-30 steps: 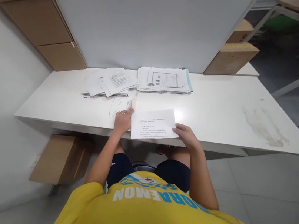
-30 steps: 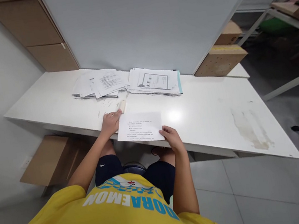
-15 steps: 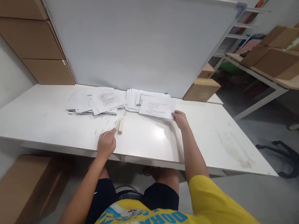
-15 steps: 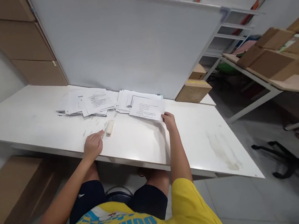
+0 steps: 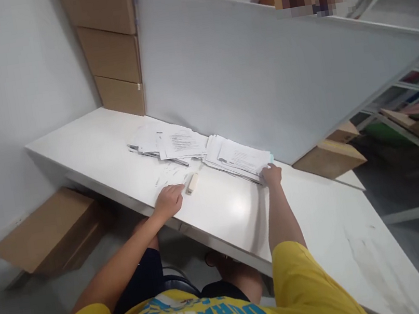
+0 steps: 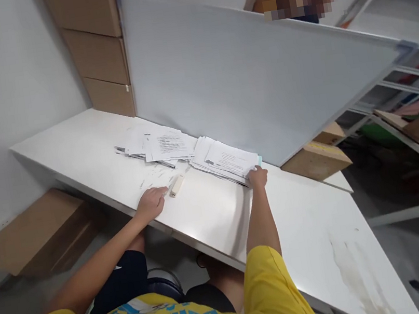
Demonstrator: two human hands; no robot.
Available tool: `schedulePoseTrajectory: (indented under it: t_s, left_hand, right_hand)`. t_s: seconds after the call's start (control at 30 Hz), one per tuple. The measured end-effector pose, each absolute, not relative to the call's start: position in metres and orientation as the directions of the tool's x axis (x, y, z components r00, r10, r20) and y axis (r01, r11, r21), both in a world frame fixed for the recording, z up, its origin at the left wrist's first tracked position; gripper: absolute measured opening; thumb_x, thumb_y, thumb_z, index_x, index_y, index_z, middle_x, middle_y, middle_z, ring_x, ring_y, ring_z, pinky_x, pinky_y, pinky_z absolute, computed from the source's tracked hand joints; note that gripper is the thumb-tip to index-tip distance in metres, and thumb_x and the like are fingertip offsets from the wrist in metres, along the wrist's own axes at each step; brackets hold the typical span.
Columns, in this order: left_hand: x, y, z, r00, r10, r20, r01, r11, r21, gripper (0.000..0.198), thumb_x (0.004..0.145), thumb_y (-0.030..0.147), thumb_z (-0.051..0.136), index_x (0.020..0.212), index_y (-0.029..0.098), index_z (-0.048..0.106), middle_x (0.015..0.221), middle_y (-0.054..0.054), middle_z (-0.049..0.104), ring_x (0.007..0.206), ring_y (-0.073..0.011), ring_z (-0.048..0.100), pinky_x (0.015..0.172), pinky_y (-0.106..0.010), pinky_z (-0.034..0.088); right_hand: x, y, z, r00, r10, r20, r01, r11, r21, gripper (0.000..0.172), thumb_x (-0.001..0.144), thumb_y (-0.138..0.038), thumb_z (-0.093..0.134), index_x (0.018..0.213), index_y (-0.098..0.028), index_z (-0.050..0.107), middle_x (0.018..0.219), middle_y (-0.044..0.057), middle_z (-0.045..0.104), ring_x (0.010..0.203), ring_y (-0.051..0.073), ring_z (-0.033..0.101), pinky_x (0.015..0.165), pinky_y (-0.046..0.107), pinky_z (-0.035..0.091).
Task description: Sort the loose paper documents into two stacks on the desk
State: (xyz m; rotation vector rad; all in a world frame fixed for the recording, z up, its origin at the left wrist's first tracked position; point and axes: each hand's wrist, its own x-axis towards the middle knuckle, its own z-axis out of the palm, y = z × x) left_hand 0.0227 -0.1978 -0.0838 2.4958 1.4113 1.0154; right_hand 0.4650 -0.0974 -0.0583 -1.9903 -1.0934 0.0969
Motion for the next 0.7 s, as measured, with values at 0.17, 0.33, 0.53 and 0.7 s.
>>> schedulePoseTrajectory:
  t_s: [0.17,0.33,0.53,0.7]
  left_hand:
    - [0.025,-0.198,-0.086,0.325,0.824,0.465,0.734,-0.530,0.426,0.037,0.091,0.013,0.044,0.119,0.017,0.068,0.119,-0.010,0.073,0.110,-0.0256,0.068,0.099,-0.044,0.053]
    - [0.027,-0.188,-0.085,0.223,0.913,0.341,0.721,-0.391,0.572,0.037,0.091,0.016,0.047,0.124,0.015,0.064,0.126,-0.012,0.069,0.117,-0.0250,0.064,0.105,-0.042,0.051]
    - [0.017,-0.117,-0.061,-0.214,0.907,0.364,0.752,-0.085,0.654,0.064,0.088,0.025,0.056,0.149,0.014,0.040,0.149,-0.019,0.049,0.136,-0.0322,0.049,0.114,-0.050,0.041]
    - [0.025,-0.065,-0.041,0.210,0.896,0.391,0.857,-0.362,0.368,0.072,0.085,0.025,0.059,0.153,0.014,0.036,0.162,-0.017,0.032,0.150,-0.0372,0.025,0.122,-0.058,0.020]
  right_hand:
    - [0.456,-0.154,-0.091,0.858,0.358,0.368,0.481,-0.310,-0.820,0.047,0.087,-0.029,0.033,0.125,-0.023,0.059,0.113,0.013,0.054,0.121,0.033,0.056,0.104,0.054,0.044]
    - [0.453,-0.238,-0.121,0.822,0.487,0.295,0.448,-0.232,-0.864,0.043,0.080,-0.035,0.047,0.121,-0.029,0.057,0.105,0.009,0.056,0.109,0.034,0.061,0.091,0.059,0.051]
    - [0.419,-0.306,-0.124,0.806,0.547,0.225,0.409,-0.241,-0.880,0.033,0.078,-0.033,0.042,0.103,-0.023,0.062,0.095,0.008,0.060,0.098,0.027,0.061,0.086,0.044,0.053]
    - [0.404,-0.304,-0.109,0.862,0.455,0.224,0.379,-0.286,-0.880,0.025,0.074,-0.025,0.043,0.087,-0.019,0.064,0.098,0.010,0.062,0.098,0.024,0.058,0.095,0.039,0.046]
